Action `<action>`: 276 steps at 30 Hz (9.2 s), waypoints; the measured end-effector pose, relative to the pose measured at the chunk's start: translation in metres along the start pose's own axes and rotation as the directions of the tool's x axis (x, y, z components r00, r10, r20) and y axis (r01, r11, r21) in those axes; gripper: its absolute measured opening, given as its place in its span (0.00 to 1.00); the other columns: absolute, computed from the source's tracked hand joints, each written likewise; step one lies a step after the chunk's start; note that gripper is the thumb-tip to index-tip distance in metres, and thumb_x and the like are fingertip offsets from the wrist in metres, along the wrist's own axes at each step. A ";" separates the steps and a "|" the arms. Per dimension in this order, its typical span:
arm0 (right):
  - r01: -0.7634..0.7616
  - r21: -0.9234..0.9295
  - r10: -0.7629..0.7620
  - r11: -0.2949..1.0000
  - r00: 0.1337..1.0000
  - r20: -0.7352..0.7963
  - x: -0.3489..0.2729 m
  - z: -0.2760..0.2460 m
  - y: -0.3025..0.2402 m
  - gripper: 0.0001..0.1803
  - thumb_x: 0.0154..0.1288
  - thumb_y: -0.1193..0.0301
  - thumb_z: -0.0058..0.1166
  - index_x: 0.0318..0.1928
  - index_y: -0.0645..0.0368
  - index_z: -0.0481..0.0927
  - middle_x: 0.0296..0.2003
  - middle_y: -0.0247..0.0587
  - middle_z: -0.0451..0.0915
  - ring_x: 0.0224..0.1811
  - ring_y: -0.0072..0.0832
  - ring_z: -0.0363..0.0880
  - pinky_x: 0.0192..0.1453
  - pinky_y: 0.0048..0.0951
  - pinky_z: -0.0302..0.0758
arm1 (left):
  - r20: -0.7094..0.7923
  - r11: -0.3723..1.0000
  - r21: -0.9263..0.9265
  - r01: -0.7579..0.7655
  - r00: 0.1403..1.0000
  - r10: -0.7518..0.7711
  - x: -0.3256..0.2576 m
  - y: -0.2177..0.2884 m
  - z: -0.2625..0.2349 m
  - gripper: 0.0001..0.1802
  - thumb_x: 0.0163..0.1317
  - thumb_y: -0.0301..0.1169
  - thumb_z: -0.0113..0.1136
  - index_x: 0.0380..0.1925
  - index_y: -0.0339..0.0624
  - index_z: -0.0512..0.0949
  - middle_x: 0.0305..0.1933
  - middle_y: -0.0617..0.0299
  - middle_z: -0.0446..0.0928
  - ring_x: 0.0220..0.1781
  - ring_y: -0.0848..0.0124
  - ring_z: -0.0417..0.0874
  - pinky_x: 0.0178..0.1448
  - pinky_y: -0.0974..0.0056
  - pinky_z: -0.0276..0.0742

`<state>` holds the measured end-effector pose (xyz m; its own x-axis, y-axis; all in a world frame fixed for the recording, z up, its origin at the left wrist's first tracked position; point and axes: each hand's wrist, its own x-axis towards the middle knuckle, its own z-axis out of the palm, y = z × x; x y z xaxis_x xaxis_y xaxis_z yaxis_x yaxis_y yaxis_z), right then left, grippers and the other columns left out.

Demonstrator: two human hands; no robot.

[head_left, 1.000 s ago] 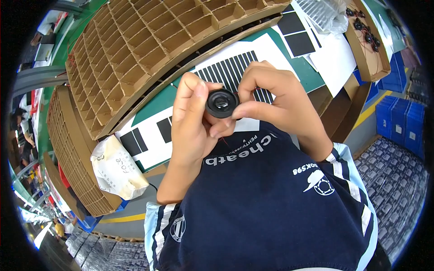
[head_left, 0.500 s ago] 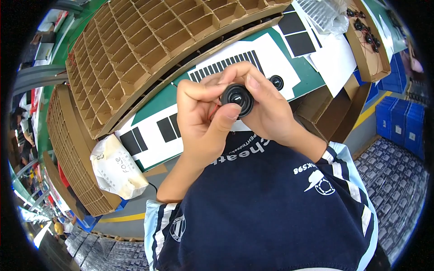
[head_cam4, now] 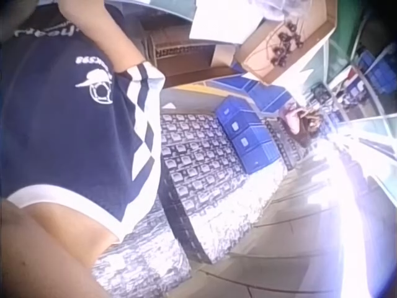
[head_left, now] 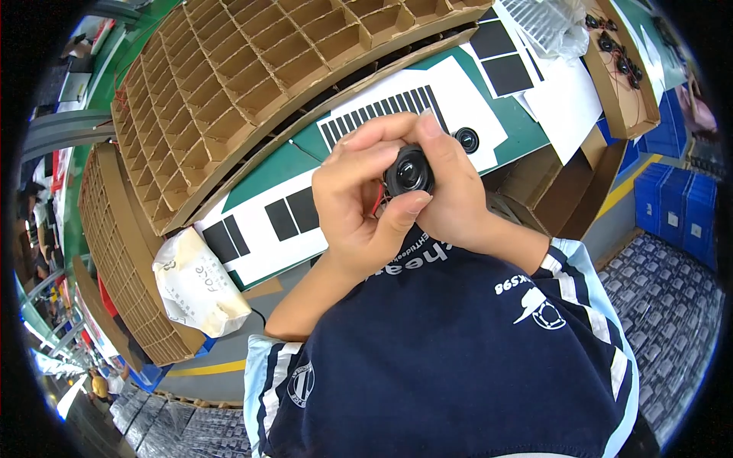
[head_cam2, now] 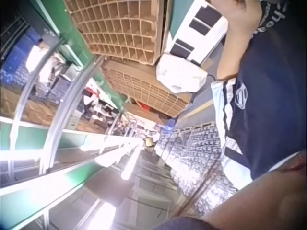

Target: Assemble small speaker units by snapping plastic caps onto the back of the components at an industrial workbench.

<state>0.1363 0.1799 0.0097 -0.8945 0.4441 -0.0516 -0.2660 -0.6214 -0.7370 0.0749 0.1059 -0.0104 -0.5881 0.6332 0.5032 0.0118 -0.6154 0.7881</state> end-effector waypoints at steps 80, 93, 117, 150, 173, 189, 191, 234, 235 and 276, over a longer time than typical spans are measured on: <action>0.208 -0.970 -0.388 -0.127 0.889 0.241 0.039 -0.108 -0.006 0.11 0.46 0.74 0.58 0.33 0.61 0.74 0.32 0.40 0.69 0.40 0.34 0.67 0.44 0.29 0.66 | -0.018 0.214 0.971 0.109 0.922 -0.386 0.003 -0.043 0.003 0.20 0.46 0.34 0.58 0.40 0.41 0.68 0.36 0.56 0.73 0.30 0.60 0.78 0.29 0.61 0.73; 0.234 -0.955 -0.415 -0.182 0.862 0.291 0.031 -0.106 -0.003 0.13 0.46 0.76 0.55 0.37 0.59 0.78 0.36 0.42 0.71 0.40 0.36 0.68 0.44 0.30 0.67 | 0.005 0.183 0.981 0.067 0.931 -0.366 0.002 -0.047 0.002 0.17 0.46 0.35 0.60 0.37 0.45 0.70 0.33 0.60 0.71 0.27 0.63 0.77 0.26 0.64 0.73; 0.299 -0.750 -0.271 0.590 0.948 0.165 -0.023 -0.100 -0.099 0.13 0.56 0.81 0.43 0.44 0.63 0.68 0.28 0.38 0.73 0.32 0.21 0.72 0.39 0.19 0.68 | 0.001 0.528 0.818 0.230 0.916 -0.402 0.026 -0.013 -0.005 0.16 0.49 0.30 0.58 0.39 0.36 0.72 0.32 0.59 0.73 0.29 0.71 0.76 0.35 0.70 0.72; 0.149 -0.622 -0.054 0.769 0.984 0.169 -0.003 -0.029 -0.053 0.08 0.56 0.71 0.54 0.33 0.63 0.74 0.21 0.33 0.74 0.23 0.15 0.70 0.27 0.16 0.66 | -0.020 0.879 0.064 0.473 0.881 -0.473 0.017 0.024 0.004 0.12 0.60 0.27 0.43 0.40 0.40 0.53 0.27 0.64 0.64 0.25 0.83 0.60 0.28 0.77 0.57; 0.413 -0.896 -0.327 0.161 0.879 0.347 -0.002 -0.017 -0.050 0.16 0.42 0.74 0.60 0.36 0.59 0.76 0.21 0.31 0.72 0.26 0.24 0.69 0.41 0.25 0.61 | -0.128 0.809 -0.041 0.586 0.800 -0.586 0.028 0.035 0.003 0.16 0.56 0.25 0.55 0.41 0.35 0.62 0.31 0.54 0.75 0.20 0.80 0.72 0.21 0.79 0.65; 0.356 -0.707 -0.141 0.611 0.928 0.345 0.003 -0.034 -0.052 0.08 0.55 0.72 0.52 0.23 0.62 0.74 0.20 0.35 0.72 0.25 0.25 0.66 0.34 0.24 0.60 | 0.030 0.742 -0.322 0.588 0.790 -0.613 0.027 0.027 -0.002 0.11 0.65 0.37 0.41 0.34 0.40 0.61 0.19 0.57 0.69 0.13 0.81 0.59 0.17 0.77 0.53; 0.357 -0.712 -0.140 0.605 0.928 0.346 0.002 -0.034 -0.052 0.08 0.55 0.71 0.53 0.23 0.62 0.74 0.20 0.35 0.72 0.25 0.25 0.66 0.35 0.24 0.60 | -0.044 0.726 -0.330 0.603 0.759 -0.650 0.028 0.030 0.000 0.11 0.65 0.37 0.39 0.33 0.39 0.62 0.19 0.58 0.69 0.13 0.80 0.62 0.18 0.77 0.58; 0.419 -0.904 -0.239 0.087 0.889 0.389 -0.001 -0.028 -0.043 0.12 0.45 0.65 0.60 0.21 0.58 0.72 0.19 0.33 0.67 0.25 0.29 0.66 0.35 0.26 0.59 | -0.129 0.772 0.069 0.632 0.773 -0.621 0.029 0.037 0.001 0.10 0.60 0.29 0.50 0.37 0.34 0.68 0.22 0.63 0.72 0.15 0.84 0.67 0.17 0.81 0.59; 0.419 -0.904 -0.240 0.086 0.889 0.389 -0.002 -0.027 -0.044 0.12 0.45 0.65 0.60 0.21 0.58 0.72 0.19 0.33 0.67 0.25 0.29 0.66 0.35 0.26 0.59 | -0.117 0.762 0.084 0.642 0.766 -0.632 0.028 0.037 -0.001 0.11 0.62 0.32 0.48 0.38 0.34 0.68 0.21 0.64 0.71 0.15 0.84 0.66 0.18 0.81 0.59; 0.357 -0.919 -0.166 0.169 0.929 0.331 0.001 -0.029 -0.049 0.12 0.52 0.60 0.55 0.20 0.53 0.74 0.16 0.28 0.70 0.25 0.26 0.69 0.36 0.27 0.58 | -0.060 0.758 -0.201 0.621 0.764 -0.642 0.024 0.025 -0.004 0.12 0.66 0.36 0.37 0.35 0.37 0.63 0.26 0.57 0.71 0.17 0.77 0.68 0.21 0.75 0.66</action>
<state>0.1593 0.2295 0.0259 -0.9059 0.3017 0.2972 -0.0346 0.6467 -0.7620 0.0574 0.1042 0.0200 -0.5055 0.8508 -0.1432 -0.5186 -0.1670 0.8385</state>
